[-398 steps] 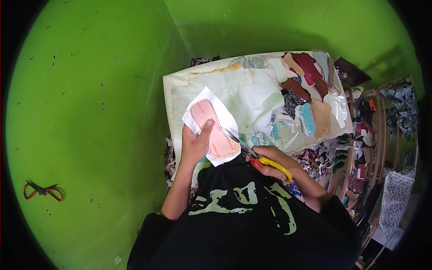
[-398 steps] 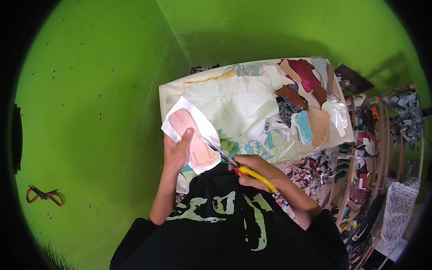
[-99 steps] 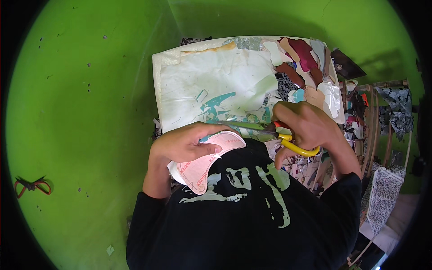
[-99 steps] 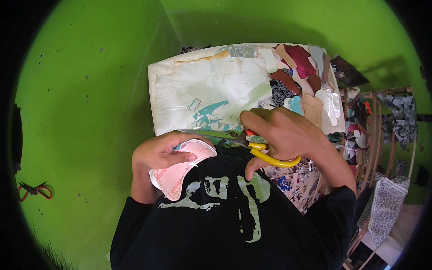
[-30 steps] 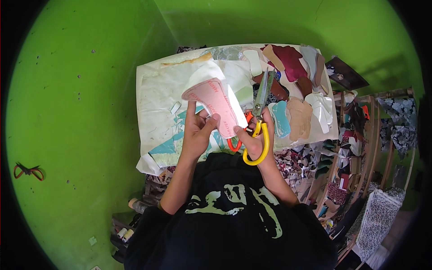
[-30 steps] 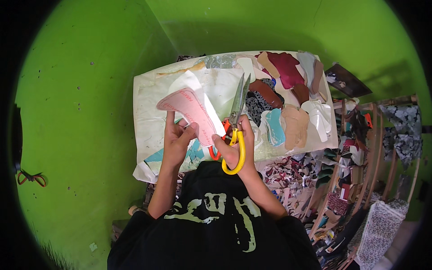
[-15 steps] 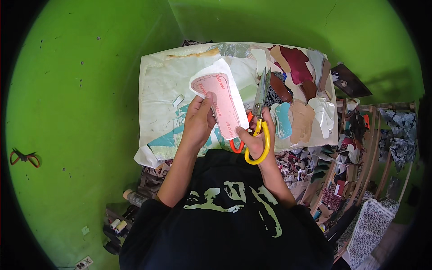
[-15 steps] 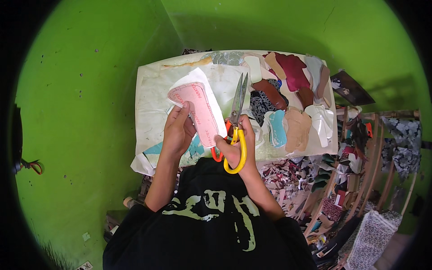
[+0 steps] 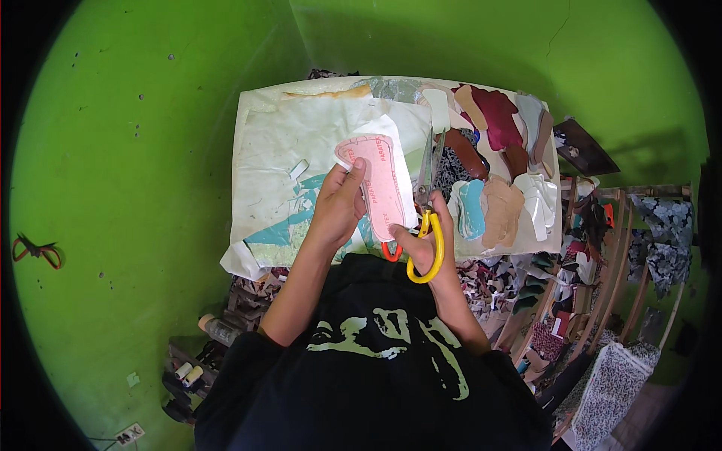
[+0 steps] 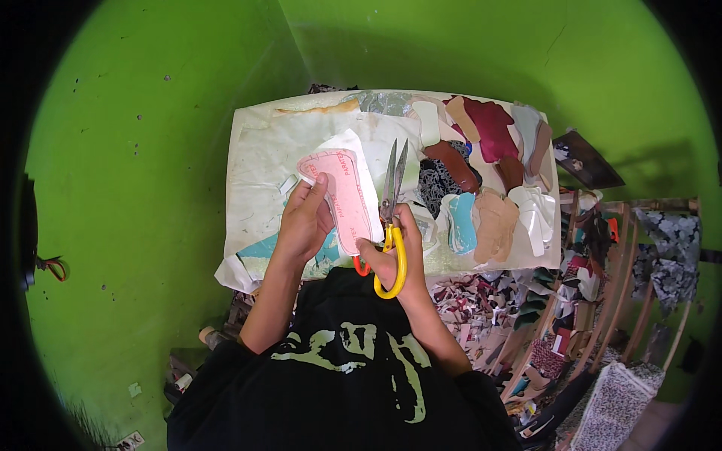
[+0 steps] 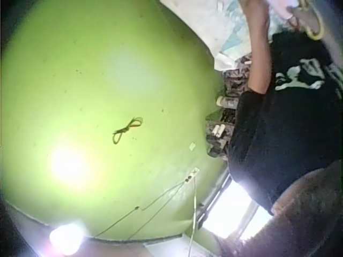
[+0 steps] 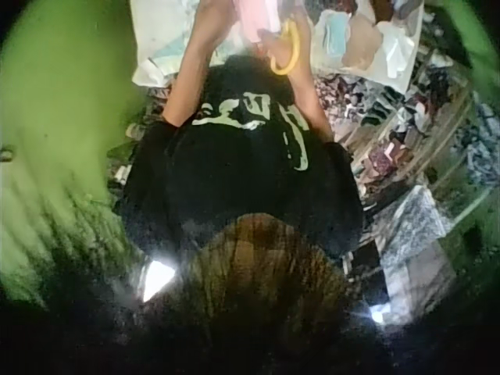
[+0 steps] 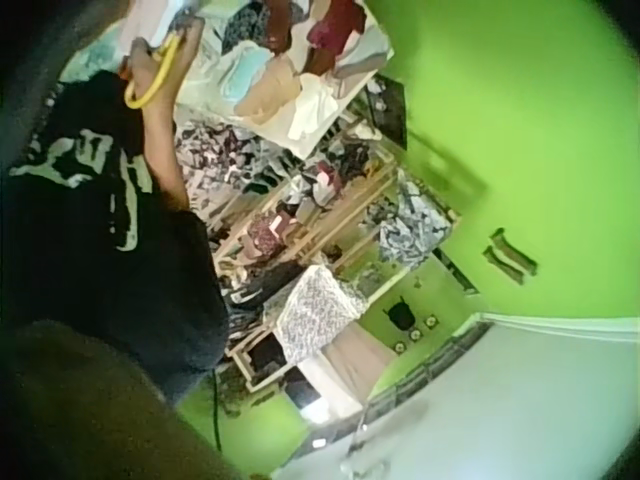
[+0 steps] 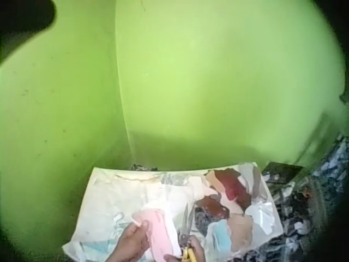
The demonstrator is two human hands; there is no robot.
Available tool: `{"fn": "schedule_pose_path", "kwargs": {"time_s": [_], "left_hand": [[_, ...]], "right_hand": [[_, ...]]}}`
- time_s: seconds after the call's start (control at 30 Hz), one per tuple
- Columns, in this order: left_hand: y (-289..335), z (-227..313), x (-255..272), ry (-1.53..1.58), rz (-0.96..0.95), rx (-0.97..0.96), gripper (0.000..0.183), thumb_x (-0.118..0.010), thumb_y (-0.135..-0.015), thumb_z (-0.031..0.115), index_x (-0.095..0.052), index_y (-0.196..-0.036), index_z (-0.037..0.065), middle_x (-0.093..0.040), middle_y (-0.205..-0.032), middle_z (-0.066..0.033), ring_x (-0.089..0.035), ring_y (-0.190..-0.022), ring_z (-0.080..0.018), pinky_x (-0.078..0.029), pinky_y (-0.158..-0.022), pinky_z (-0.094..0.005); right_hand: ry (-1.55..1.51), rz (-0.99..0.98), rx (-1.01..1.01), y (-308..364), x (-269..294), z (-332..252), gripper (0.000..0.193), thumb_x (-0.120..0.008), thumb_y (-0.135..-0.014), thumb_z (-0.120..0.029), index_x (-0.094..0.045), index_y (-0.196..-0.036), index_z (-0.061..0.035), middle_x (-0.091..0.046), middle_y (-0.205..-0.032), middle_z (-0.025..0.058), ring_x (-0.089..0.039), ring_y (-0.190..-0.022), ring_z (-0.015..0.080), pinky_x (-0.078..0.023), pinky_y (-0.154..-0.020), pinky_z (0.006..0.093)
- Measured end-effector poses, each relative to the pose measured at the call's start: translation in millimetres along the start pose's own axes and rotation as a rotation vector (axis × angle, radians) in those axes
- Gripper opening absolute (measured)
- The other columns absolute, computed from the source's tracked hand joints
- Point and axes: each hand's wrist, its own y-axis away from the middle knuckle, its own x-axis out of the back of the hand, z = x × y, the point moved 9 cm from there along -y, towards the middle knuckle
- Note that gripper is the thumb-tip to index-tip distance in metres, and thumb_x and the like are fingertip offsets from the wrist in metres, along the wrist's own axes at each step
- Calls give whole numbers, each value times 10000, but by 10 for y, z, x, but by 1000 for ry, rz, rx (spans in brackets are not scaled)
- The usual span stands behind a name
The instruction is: Cutting out a pink foam shoe insole from a larger sheet of material using scissors.
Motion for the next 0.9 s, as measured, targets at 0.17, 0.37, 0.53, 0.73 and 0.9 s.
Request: {"fn": "schedule_pose_path", "kwargs": {"time_s": [0.17, 0.37, 0.53, 0.73, 0.9], "left_hand": [[-5, 15, 50, -70, 4, 13, 308, -496, -1043, 224, -521, -1274, 21, -635, -1190, -79, -639, -1067, -166, -536, -913, -350], [-4, 52, 8, -59, -54, 29, 305, -501, -1041, 220, -541, -1265, 17, -650, -1166, -78, -653, -1034, -156, -546, -890, -331], [-8, 36, 15, -43, -95, 80, 304, -507, -1038, 214, -543, -1269, 20, -650, -1186, -85, -655, -1047, -164, -550, -890, -336], [-41, -66, 78, 37, -150, 136, 405, -520, -1026, 245, -462, -1361, 25, -607, -1286, -142, -634, -1136, -244, -524, -976, -431], [-38, -54, 90, 81, -165, 113, 403, -529, -1020, 230, -464, -1361, 24, -601, -1293, -137, -609, -1178, -253, -521, -978, -442]], "right_hand": [[10, -40, -35, 34, -16, 95, 429, -695, -733, 71, -409, -1040, -19, -587, -940, 105, -592, -890, 136, -479, -779, 256], [16, -85, -27, 45, -75, 50, 445, -688, -734, 85, -408, -1065, -17, -557, -972, 99, -569, -924, 131, -465, -789, 252], [-30, -149, -119, 59, -122, 41, 482, -679, -736, 95, -417, -1126, -11, -575, -1026, 107, -583, -967, 142, -474, -826, 263], [-105, -160, -141, 54, -121, 42, 531, -672, -738, 94, -419, -1196, 3, -615, -1084, 115, -614, -1019, 158, -481, -882, 283], [-148, -149, -138, 63, -128, 14, 551, -680, -732, 85, -426, -1215, 6, -619, -1095, 110, -619, -1005, 158, -483, -891, 288]]}}
